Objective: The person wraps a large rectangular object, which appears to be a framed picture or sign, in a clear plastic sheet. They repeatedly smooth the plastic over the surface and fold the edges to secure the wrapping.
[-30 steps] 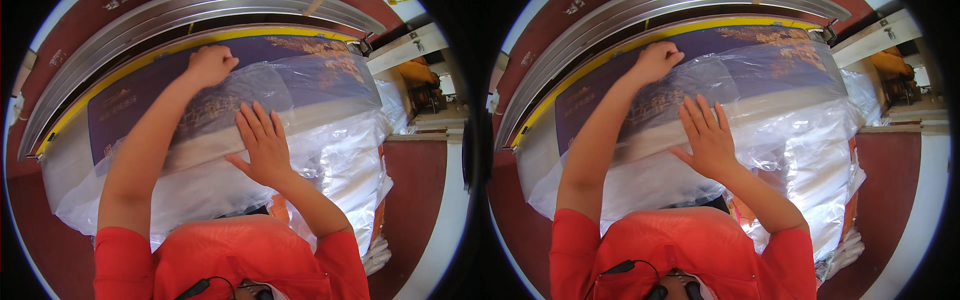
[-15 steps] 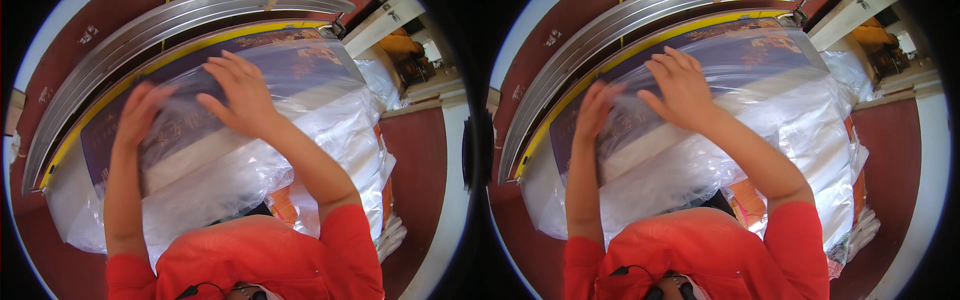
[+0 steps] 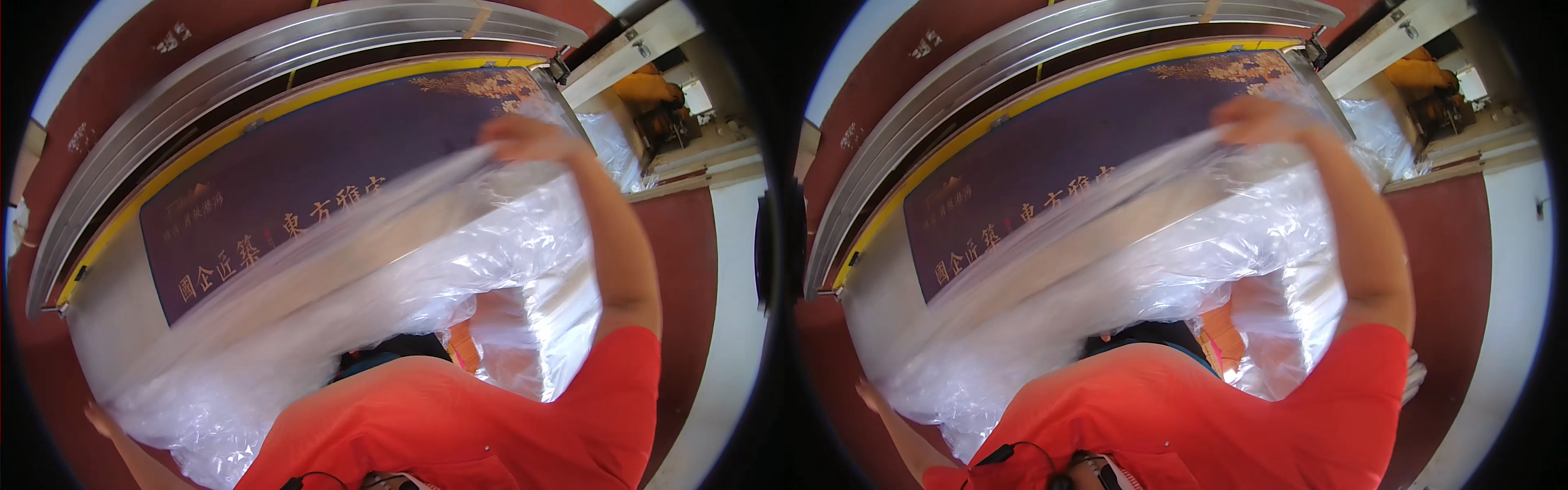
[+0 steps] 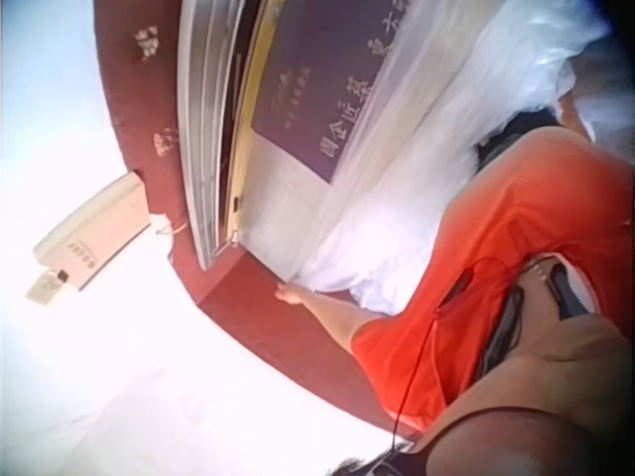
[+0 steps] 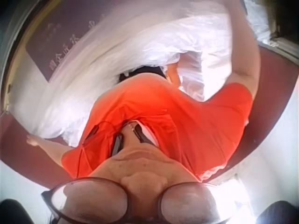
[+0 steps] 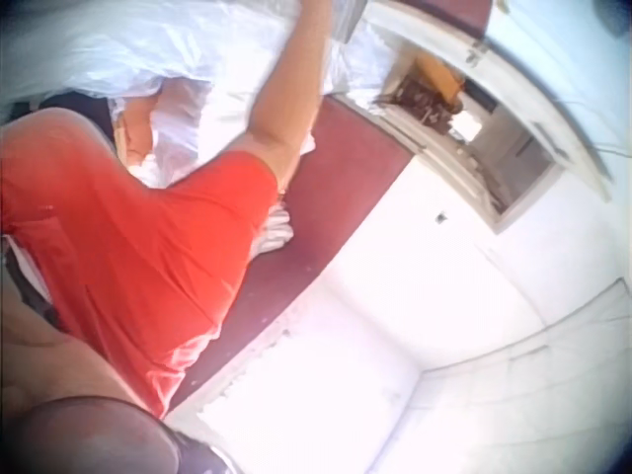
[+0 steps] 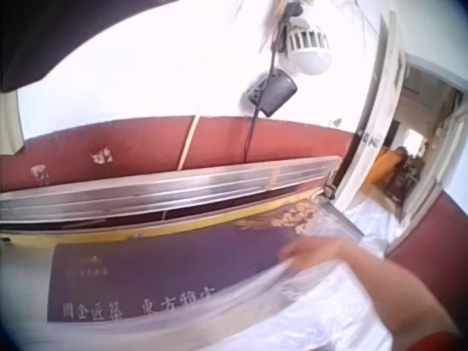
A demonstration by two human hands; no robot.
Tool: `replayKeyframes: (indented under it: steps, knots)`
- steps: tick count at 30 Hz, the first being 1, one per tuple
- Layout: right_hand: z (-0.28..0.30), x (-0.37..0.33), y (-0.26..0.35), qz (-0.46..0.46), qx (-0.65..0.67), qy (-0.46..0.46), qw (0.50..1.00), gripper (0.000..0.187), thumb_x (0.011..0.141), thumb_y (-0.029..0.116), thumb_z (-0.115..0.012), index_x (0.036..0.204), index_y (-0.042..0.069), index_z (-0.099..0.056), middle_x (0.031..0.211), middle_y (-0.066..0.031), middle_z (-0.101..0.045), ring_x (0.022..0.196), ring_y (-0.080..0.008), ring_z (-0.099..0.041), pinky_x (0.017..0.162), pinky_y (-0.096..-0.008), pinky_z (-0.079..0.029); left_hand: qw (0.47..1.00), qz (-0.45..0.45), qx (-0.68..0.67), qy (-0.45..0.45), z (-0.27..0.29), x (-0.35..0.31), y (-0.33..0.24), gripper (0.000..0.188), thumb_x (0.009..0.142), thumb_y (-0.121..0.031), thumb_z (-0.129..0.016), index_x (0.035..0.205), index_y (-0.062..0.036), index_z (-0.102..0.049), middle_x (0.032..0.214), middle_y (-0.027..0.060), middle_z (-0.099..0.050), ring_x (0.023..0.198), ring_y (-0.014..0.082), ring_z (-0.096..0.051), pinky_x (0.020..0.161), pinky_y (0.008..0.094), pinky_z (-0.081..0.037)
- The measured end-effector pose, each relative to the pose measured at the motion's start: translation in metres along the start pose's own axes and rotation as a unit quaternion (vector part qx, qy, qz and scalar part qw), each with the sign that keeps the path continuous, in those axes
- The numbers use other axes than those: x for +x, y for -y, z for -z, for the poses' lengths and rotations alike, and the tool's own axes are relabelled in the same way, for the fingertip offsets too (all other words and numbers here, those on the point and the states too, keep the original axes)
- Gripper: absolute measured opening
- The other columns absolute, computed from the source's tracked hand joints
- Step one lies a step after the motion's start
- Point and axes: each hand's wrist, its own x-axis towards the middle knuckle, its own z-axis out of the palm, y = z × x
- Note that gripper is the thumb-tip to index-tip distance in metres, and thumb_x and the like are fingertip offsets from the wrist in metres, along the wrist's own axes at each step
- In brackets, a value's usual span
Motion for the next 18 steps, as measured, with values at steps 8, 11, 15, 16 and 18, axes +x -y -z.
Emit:
replayKeyframes:
  steps: [8,11,15,16,18]
  knots:
    - [0.078,-0.120,0.067,0.155,-0.266,-0.677,0.668,0.045,0.084,0.037,-0.035,0.112,0.002,-0.044,0.116,-0.0118,-0.044,0.109,-0.0277,-0.040,0.092,-0.0417,-0.029,0.967,-0.232,0.100,0.024,-0.147,0.067,-0.137,0.034,0.085,-0.032,-0.038,0.097,-0.0012,-0.046,0.088,0.0220,-0.054,0.082,0.0381,-0.051,0.066,0.0423,-0.041]
    - [0.018,-0.048,0.015,0.149,-0.378,-0.542,0.736,0.049,0.084,0.040,-0.036,0.118,0.006,-0.038,0.123,-0.0138,-0.035,0.117,-0.0314,-0.028,0.096,-0.0446,-0.020,0.959,-0.239,0.154,0.023,-0.142,0.066,-0.156,0.034,0.086,-0.031,-0.034,0.102,-0.0017,-0.044,0.093,0.0227,-0.053,0.088,0.0396,-0.048,0.069,0.0435,-0.040]
    - [-0.017,-0.080,-0.197,-0.222,-0.202,-0.461,0.835,0.051,0.083,0.041,-0.039,0.122,0.009,-0.035,0.126,-0.0165,-0.031,0.119,-0.0331,-0.023,0.097,-0.0427,-0.018,0.948,-0.269,0.169,0.039,-0.148,0.076,-0.123,0.038,0.086,-0.033,-0.034,0.107,-0.0021,-0.042,0.099,0.0222,-0.051,0.091,0.0382,-0.048,0.073,0.0432,-0.039]
    - [-0.014,-0.097,-0.223,-0.325,-0.281,-0.396,0.812,0.050,0.083,0.040,-0.039,0.122,0.009,-0.035,0.126,-0.0168,-0.030,0.119,-0.0326,-0.023,0.097,-0.0409,-0.019,0.946,-0.270,0.174,0.041,-0.139,0.077,-0.101,0.039,0.085,-0.034,-0.034,0.108,-0.0022,-0.042,0.101,0.0221,-0.050,0.092,0.0378,-0.048,0.074,0.0431,-0.038]
    - [-0.017,-0.082,-0.213,-0.311,-0.332,-0.354,0.817,0.051,0.084,0.040,-0.037,0.123,0.008,-0.034,0.127,-0.0172,-0.029,0.119,-0.0321,-0.024,0.097,-0.0393,-0.020,0.950,-0.245,0.189,0.050,-0.114,0.078,-0.060,0.042,0.085,-0.035,-0.035,0.111,-0.0023,-0.041,0.103,0.0218,-0.049,0.094,0.0371,-0.047,0.076,0.0429,-0.038]
